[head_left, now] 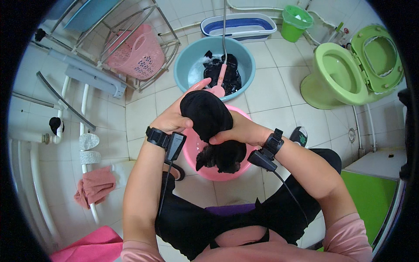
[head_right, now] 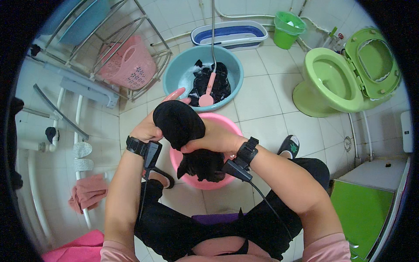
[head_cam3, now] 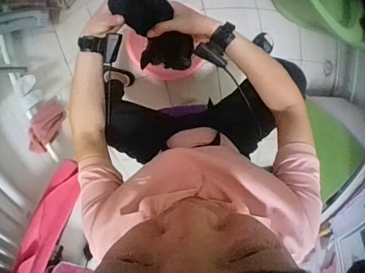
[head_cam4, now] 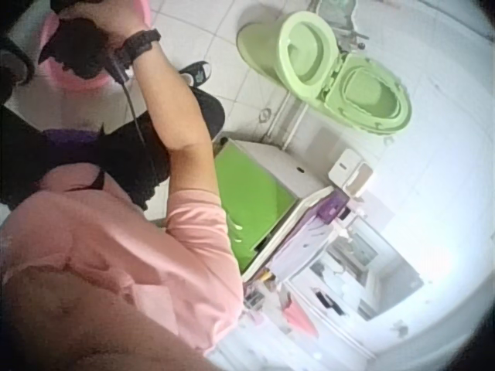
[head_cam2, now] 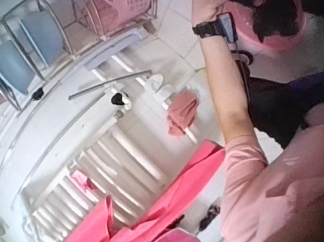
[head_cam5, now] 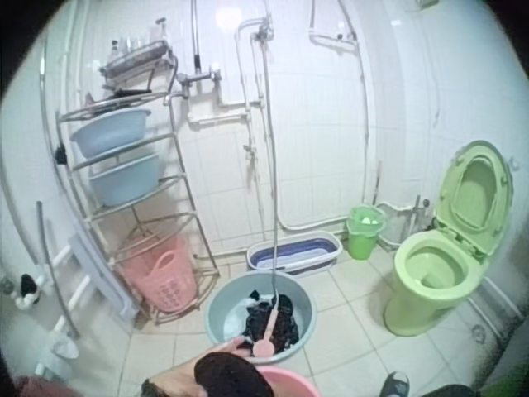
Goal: The person hand washes a black garment in a pink basin, repeatedly scrubbing and wringing it. They then transfer the garment to a blue basin and rinse it under running water from a handheld shower head.
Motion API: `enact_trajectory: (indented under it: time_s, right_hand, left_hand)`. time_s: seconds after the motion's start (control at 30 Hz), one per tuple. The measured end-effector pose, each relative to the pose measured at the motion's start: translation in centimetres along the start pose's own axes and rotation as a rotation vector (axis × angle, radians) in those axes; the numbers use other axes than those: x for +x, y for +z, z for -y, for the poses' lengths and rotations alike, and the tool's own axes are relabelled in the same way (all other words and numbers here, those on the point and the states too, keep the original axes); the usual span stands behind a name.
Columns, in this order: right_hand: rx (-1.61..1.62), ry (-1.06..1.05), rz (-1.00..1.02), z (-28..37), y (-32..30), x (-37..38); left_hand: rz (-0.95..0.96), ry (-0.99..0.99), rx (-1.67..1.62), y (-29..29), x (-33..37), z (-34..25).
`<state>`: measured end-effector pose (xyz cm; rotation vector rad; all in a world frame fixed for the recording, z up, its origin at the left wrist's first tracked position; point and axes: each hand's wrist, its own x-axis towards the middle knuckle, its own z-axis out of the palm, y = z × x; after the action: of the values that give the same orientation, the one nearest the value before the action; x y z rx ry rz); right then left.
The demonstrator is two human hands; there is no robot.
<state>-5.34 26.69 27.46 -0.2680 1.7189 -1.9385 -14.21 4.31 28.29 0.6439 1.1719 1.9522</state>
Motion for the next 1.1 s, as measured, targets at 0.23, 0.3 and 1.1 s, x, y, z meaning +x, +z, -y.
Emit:
enact_trajectory:
  time_s: [0.23,0.3,1.1]
  right_hand:
    - [0.077,0.025,0.077,0.5,-0.1,0.1]
    - [-0.052,-0.004,0.033,0.2,0.0,0.3]
    - [-0.408,-0.154,-0.613,-6.8,2.5,2.8]
  left_hand:
    - [-0.206,-0.044,0.015,4.8,0.5,-0.4]
    - [-0.375,-0.073,0.049,5.8,0.2,-0.2]
    - [-0.916,0.018,0.632,6.0,4.5,7.1]
